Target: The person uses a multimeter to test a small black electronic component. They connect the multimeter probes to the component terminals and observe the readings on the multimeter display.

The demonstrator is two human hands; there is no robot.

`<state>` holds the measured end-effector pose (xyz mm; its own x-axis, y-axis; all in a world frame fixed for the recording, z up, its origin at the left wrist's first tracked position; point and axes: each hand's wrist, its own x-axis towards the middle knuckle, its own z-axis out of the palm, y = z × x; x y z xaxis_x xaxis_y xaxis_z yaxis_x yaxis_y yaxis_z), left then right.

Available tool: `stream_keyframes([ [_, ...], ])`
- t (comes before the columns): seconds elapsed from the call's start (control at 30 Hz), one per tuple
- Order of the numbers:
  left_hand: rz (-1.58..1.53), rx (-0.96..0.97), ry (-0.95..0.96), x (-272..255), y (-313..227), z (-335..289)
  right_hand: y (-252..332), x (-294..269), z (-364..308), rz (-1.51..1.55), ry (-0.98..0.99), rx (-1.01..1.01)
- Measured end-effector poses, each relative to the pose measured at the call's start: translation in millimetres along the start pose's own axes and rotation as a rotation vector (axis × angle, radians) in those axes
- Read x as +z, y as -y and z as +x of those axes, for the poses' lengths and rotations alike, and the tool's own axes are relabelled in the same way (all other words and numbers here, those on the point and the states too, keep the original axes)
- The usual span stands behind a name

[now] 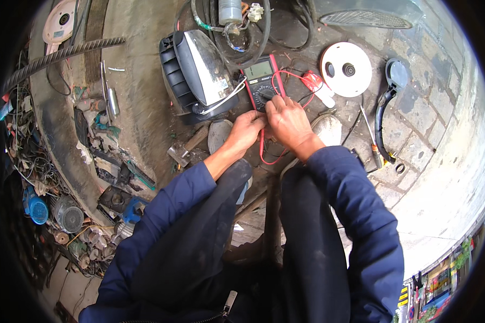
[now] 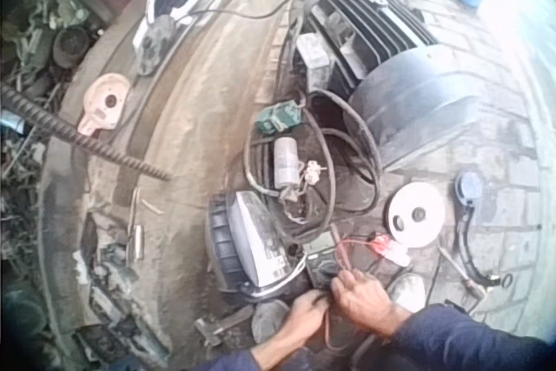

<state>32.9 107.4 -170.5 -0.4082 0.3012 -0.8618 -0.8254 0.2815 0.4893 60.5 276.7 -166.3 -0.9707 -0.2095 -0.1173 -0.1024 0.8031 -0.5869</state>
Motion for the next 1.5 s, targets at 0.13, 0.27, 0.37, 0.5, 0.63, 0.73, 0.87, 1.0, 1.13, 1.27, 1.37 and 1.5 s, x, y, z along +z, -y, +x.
stream_keyframes([
  [0.13,0.023,0.029,-0.02,0,4,4,9,8,1,0.055,-0.049,0.191],
  [0.27,0.025,0.016,-0.012,-1,6,4,9,9,2,0.024,-0.031,0.241],
  [0.37,-0.035,0.004,-0.008,-1,7,3,6,8,2,-0.054,-0.027,0.152],
  [0.5,0.053,0.041,0.003,-2,5,4,8,14,3,-0.021,-0.09,0.212],
  [0.63,0.023,0.023,-0.008,0,3,1,8,15,1,-0.134,-0.004,0.117],
  [0.73,0.056,0.011,-0.009,-1,1,-1,8,14,2,0.003,0.017,0.249],
  [0.87,0.018,0.031,-0.005,1,1,0,6,10,1,0.084,-0.04,0.261],
  [1.0,0.004,-0.03,0.019,-3,3,-1,-8,-2,-9,0.35,-0.077,0.39],
  [1.13,-0.005,-0.045,0.019,-4,2,-2,-14,-13,-19,0.407,-0.101,0.534],
  [1.27,0.013,-0.046,0.006,-3,0,-3,-8,-15,-24,0.356,-0.082,0.559],
  [1.37,-0.009,-0.06,0.009,-2,-1,-3,-3,-11,-27,0.345,-0.08,0.556],
  [1.5,0.011,-0.045,0.008,-3,0,-2,-6,-7,-32,0.347,-0.105,0.589],
])
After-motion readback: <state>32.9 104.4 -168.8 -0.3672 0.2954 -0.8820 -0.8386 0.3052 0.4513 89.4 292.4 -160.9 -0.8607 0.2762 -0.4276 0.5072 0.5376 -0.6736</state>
